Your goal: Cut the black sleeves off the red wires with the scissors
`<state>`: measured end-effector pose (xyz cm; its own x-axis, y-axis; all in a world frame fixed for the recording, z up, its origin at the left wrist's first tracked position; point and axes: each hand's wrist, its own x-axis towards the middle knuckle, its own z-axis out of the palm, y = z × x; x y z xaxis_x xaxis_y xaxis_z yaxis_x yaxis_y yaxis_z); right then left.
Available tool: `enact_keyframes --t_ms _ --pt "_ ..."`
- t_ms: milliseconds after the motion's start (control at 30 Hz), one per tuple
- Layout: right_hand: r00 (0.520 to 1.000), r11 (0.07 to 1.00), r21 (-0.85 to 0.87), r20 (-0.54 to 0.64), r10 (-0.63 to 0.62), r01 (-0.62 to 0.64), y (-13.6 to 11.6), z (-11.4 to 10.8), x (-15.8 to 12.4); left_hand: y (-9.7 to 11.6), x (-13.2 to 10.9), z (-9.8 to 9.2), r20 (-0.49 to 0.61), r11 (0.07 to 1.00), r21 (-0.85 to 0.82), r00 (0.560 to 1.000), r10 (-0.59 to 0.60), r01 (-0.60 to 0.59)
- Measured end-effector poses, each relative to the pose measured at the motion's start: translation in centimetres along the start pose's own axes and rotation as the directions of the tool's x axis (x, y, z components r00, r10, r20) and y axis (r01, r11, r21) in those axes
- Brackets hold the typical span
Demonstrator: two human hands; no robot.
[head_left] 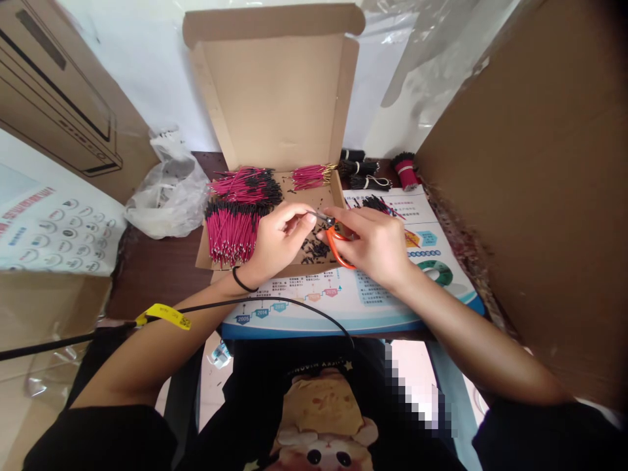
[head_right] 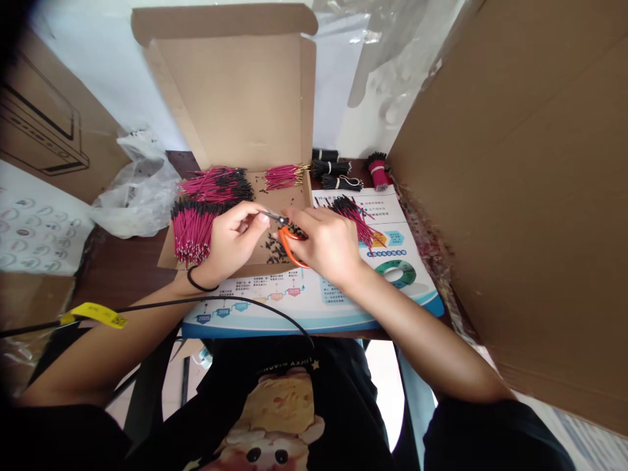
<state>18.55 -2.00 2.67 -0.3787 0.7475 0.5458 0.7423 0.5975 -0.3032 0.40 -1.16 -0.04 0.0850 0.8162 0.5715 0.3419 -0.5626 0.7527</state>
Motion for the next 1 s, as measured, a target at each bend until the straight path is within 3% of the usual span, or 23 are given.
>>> enact_keyframes --t_ms 433,733,1000 --pt "0.999 0.999 -0.034 0.033 -0.023 0.024 0.10 -0.02 -0.17 -0.30 -0.07 0.02 -0.027 1.000 0.002 0.999 0.021 -0.021" --pt "0.995 0.995 -0.069 0.071 -0.069 0.074 0.61 0.10 -0.33 -0.37 -0.25 -0.21 0.014 0.999 0.019 0.999 0.037 -0.037" --pt "0.999 0.999 -0.044 0.035 0.014 -0.012 0.66 0.05 0.07 -0.15 0.03 0.22 0.013 1.000 -0.009 1.000 0.013 -0.013"
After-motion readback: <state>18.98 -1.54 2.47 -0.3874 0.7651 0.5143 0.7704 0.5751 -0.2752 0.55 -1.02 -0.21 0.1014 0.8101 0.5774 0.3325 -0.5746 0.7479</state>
